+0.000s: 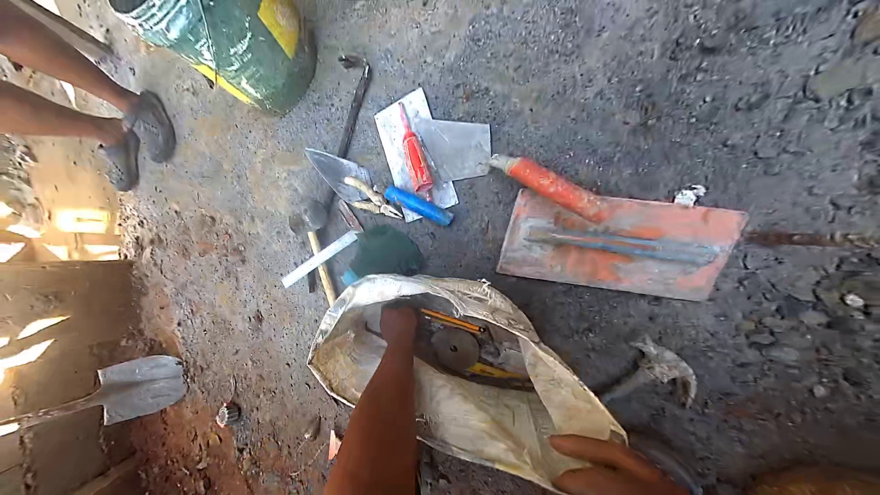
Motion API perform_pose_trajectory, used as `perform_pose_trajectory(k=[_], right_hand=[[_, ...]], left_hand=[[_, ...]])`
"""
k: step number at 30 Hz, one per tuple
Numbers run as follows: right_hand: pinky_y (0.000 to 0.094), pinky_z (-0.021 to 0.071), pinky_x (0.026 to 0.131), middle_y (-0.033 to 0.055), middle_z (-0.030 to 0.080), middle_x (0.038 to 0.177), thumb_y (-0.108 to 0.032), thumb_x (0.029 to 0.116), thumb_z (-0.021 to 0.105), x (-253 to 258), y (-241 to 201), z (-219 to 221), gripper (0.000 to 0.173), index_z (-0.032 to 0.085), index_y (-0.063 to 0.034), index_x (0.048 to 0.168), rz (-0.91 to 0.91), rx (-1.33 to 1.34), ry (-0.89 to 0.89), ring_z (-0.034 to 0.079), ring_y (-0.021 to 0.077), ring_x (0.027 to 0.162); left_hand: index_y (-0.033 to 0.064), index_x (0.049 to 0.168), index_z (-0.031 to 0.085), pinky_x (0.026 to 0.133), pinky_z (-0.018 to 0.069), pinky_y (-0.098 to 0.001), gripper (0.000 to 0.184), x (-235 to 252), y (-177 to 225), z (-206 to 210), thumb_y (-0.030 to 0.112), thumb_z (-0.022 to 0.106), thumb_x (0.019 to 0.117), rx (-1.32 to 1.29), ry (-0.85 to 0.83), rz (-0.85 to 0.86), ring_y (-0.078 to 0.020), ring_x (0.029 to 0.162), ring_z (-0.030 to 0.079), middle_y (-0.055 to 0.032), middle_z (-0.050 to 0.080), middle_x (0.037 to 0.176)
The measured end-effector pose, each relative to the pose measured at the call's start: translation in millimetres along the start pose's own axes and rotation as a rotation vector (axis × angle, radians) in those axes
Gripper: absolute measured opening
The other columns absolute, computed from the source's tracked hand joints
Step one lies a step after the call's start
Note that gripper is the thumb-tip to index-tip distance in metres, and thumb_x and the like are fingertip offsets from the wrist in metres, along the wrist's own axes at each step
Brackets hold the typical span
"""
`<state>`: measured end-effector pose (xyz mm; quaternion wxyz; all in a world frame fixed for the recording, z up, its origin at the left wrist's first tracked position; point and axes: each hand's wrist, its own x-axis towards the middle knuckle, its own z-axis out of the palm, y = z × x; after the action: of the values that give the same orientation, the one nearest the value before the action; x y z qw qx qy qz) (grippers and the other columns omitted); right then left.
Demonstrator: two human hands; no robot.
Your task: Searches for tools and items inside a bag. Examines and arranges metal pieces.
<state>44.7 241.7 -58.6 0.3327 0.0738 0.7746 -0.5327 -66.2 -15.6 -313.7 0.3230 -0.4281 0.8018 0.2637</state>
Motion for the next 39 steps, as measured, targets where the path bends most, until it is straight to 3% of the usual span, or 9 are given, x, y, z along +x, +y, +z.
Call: perform_pose_trajectory(k=[3, 6, 9, 12, 19, 23, 29, 32, 39], right_hand=[[0.0445, 0.0543, 0.099, 0.0244, 0.066, 0.129, -0.007, 0.0938, 0.067, 1, 3, 2, 0.014, 0.076, 0.0011, 0.101, 0.033, 0.003, 0.026, 0.065, 0.0320, 0.119], [0.0437, 0.0550, 0.099, 0.0219, 0.067, 0.128, -0.010, 0.0961, 0.066, 1, -1, 2, 0.016, 0.076, -0.0004, 0.104, 0.048, 0.016, 0.044, 0.066, 0.0298, 0.118], [0.0416, 0.0554, 0.099, 0.0177, 0.068, 0.128, -0.015, 0.0988, 0.063, 0, -1, 2, 0.020, 0.076, -0.0025, 0.109, 0.074, 0.031, 0.068, 0.065, 0.0258, 0.120], [0.0376, 0.0571, 0.098, 0.0119, 0.069, 0.127, -0.022, 0.1002, 0.061, -4, 3, 2, 0.024, 0.076, -0.0071, 0.110, 0.080, 0.033, 0.120, 0.066, 0.0192, 0.120], [0.0270, 0.0629, 0.078, 0.0039, 0.073, 0.111, -0.025, 0.0992, 0.061, -6, 0, 6, 0.024, 0.075, -0.0085, 0.109, 0.074, 0.141, 0.334, 0.072, 0.0090, 0.095], [0.0306, 0.0659, 0.071, 0.0023, 0.074, 0.104, -0.024, 0.1006, 0.061, -2, -9, 8, 0.023, 0.074, -0.0076, 0.111, -0.019, 0.285, 0.437, 0.074, 0.0143, 0.087], [0.0361, 0.0644, 0.081, -0.0009, 0.075, 0.110, -0.033, 0.1035, 0.056, 3, -18, 11, 0.028, 0.074, -0.0153, 0.117, 0.029, 0.387, 0.282, 0.073, 0.0168, 0.098], [0.0324, 0.0651, 0.074, -0.0023, 0.076, 0.104, -0.035, 0.1019, 0.060, 4, -16, 16, 0.027, 0.075, -0.0181, 0.116, 0.092, 0.401, 0.187, 0.074, 0.0150, 0.089], [0.0278, 0.0629, 0.062, 0.0013, 0.076, 0.089, -0.018, 0.0949, 0.068, 5, -21, 16, 0.020, 0.077, -0.0160, 0.112, 0.200, 0.405, 0.133, 0.072, 0.0147, 0.070]], left_hand=[[-0.0018, 0.133, 0.061, 0.098, 0.0505, -0.0612, 0.042, -12, -4, -4, 0.028, 0.062, 0.1027, -0.009, -0.100, 0.098, -0.0418, 0.117, 0.063, -0.0275, 0.063, 0.130], [-0.0019, 0.138, 0.057, 0.090, 0.0546, -0.0477, 0.039, -28, -21, -10, 0.020, 0.060, 0.1050, -0.275, -0.217, 0.155, -0.0305, 0.108, 0.064, -0.0235, 0.062, 0.129], [0.0040, 0.115, 0.062, 0.059, 0.0520, -0.0330, 0.017, -58, -12, -31, 0.012, 0.059, 0.0996, -0.519, -0.353, 0.017, -0.0164, 0.069, 0.060, -0.0099, 0.066, 0.092], [0.0069, 0.107, 0.060, 0.051, 0.0481, -0.0292, 0.010, -91, -11, -55, 0.010, 0.054, 0.0988, -0.693, -0.460, -0.076, -0.0144, 0.061, 0.058, -0.0079, 0.066, 0.089], [0.0123, 0.116, 0.060, 0.068, 0.0591, -0.0375, 0.022, -156, -25, -93, 0.015, 0.043, 0.1033, -1.080, -0.680, -0.118, -0.0219, 0.078, 0.068, -0.0076, 0.064, 0.088], [0.0126, 0.112, 0.064, 0.076, 0.0602, -0.0389, 0.023, -199, -22, -103, 0.016, 0.044, 0.1006, -1.166, -0.797, -0.062, -0.0242, 0.087, 0.071, -0.0099, 0.069, 0.094], [0.0119, 0.111, 0.068, 0.082, 0.0598, -0.0413, 0.018, -245, -14, -110, 0.015, 0.055, 0.0989, -1.271, -0.930, -0.041, -0.0280, 0.092, 0.071, -0.0179, 0.070, 0.110], [0.0131, 0.111, 0.070, 0.084, 0.0599, -0.0445, 0.018, -256, -10, -114, 0.012, 0.058, 0.0976, -1.308, -0.881, -0.090, -0.0310, 0.097, 0.072, -0.0200, 0.070, 0.119], [0.0115, 0.110, 0.062, 0.079, 0.0604, -0.0457, 0.016, -260, 4, -125, 0.011, 0.047, 0.1047, -1.274, -0.773, -0.252, -0.0329, 0.096, 0.072, -0.0190, 0.071, 0.111]])
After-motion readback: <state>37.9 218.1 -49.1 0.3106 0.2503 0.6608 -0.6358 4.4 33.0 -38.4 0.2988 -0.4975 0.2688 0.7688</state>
